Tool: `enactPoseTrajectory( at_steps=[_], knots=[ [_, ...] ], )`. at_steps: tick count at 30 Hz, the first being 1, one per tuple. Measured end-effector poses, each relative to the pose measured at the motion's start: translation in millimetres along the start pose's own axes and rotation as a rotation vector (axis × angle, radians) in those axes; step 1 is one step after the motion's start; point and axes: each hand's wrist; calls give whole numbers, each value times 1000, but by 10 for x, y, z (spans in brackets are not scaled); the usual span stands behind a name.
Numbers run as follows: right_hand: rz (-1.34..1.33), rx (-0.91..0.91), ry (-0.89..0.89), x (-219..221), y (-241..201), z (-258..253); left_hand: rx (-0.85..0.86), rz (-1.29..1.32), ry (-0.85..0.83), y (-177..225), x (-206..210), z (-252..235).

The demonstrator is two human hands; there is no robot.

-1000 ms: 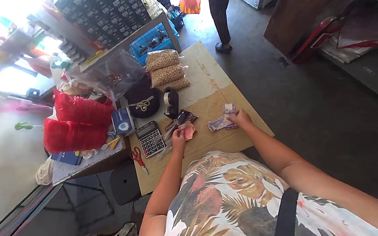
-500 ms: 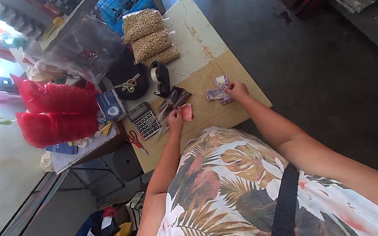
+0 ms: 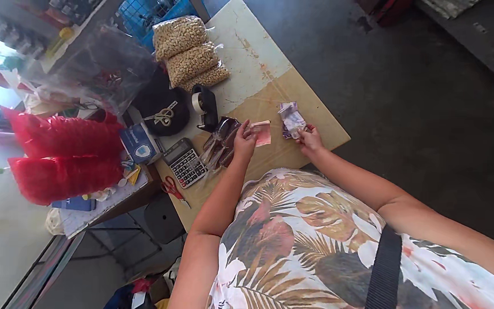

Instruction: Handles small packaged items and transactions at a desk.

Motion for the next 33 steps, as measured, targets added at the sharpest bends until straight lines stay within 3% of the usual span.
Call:
enactPoseTrajectory(
  at_steps=[2, 7, 9, 11, 13, 16, 18, 25, 33],
  knots=[
    [26, 15, 14, -32, 8, 22, -19, 14, 3, -36, 85, -48],
    [583, 30, -61, -201, -40, 119, -295, -101, -40, -218, 256, -101],
    [674, 40, -72, -238, -126, 173, -311, -113, -85, -243, 283, -73],
    [590, 76, -83, -266, -216, 229, -249, -109, -132, -189, 294, -49],
    [294, 158, -167, -300, -338, 283, -121, -141, -153, -101, 312, -31],
    [-102, 199, -513, -431, -471, 251, 63, -204, -170, -30, 326, 4],
    [-225, 169, -656, -454, -523, 210, 146, -225, -164, -58, 321, 4],
    [-279, 143, -731, -396, -591, 112, 151, -244, -100, -139, 264, -6],
    [-220, 154, -677, -371, -591, -27, 150, -238, -57, -188, 254, 9]
  ],
)
Point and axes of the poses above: each hand's wrist, its own z-axis away from the middle knuckle, its own x-axis out of the palm, y = z × x, and after that the axes turned 1 degree about z, right-handed
